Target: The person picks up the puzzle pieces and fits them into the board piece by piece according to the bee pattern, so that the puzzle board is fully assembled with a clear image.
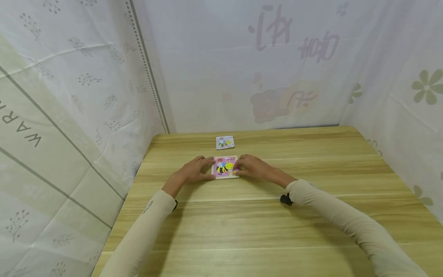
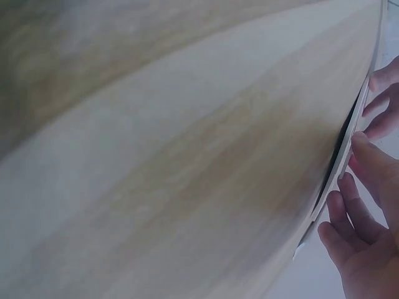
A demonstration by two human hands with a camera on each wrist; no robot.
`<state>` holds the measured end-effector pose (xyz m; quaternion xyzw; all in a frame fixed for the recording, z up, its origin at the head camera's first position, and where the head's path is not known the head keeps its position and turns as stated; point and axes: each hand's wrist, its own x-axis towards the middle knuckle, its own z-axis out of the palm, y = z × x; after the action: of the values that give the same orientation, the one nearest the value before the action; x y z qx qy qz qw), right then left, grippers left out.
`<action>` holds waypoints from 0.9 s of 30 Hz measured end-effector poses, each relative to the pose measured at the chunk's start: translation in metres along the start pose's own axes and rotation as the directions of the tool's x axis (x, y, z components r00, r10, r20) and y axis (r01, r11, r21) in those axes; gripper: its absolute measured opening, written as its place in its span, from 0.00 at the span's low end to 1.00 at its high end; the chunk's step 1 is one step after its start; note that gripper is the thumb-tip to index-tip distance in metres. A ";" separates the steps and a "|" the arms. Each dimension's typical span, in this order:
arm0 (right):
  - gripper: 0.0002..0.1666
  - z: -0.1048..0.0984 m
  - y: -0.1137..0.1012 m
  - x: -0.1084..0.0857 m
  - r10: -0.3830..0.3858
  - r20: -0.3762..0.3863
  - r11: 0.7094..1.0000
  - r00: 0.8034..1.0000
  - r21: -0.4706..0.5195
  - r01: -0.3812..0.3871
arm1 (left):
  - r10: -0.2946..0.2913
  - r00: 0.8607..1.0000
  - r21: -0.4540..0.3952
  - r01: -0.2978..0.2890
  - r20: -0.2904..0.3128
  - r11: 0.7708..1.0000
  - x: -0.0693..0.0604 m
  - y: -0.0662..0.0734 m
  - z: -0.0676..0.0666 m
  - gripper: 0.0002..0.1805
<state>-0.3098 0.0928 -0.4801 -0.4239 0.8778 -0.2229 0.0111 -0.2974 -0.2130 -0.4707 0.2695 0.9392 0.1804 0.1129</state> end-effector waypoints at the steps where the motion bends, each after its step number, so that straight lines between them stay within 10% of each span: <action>1: 0.12 0.000 -0.001 0.001 0.000 0.003 1.000 1.000 0.007 0.000 | 0.000 1.000 -0.001 0.000 0.000 1.000 0.000 0.000 0.000 0.44; 27: 0.13 0.007 -0.007 0.010 0.025 0.044 1.000 0.999 -0.011 -0.025 | 0.016 1.000 0.010 -0.016 -0.002 1.000 -0.001 0.002 -0.002 0.43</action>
<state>-0.3094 0.0788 -0.4821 -0.4176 0.8837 -0.2090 0.0310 -0.2961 -0.2128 -0.4679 0.2773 0.9381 0.1767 0.1091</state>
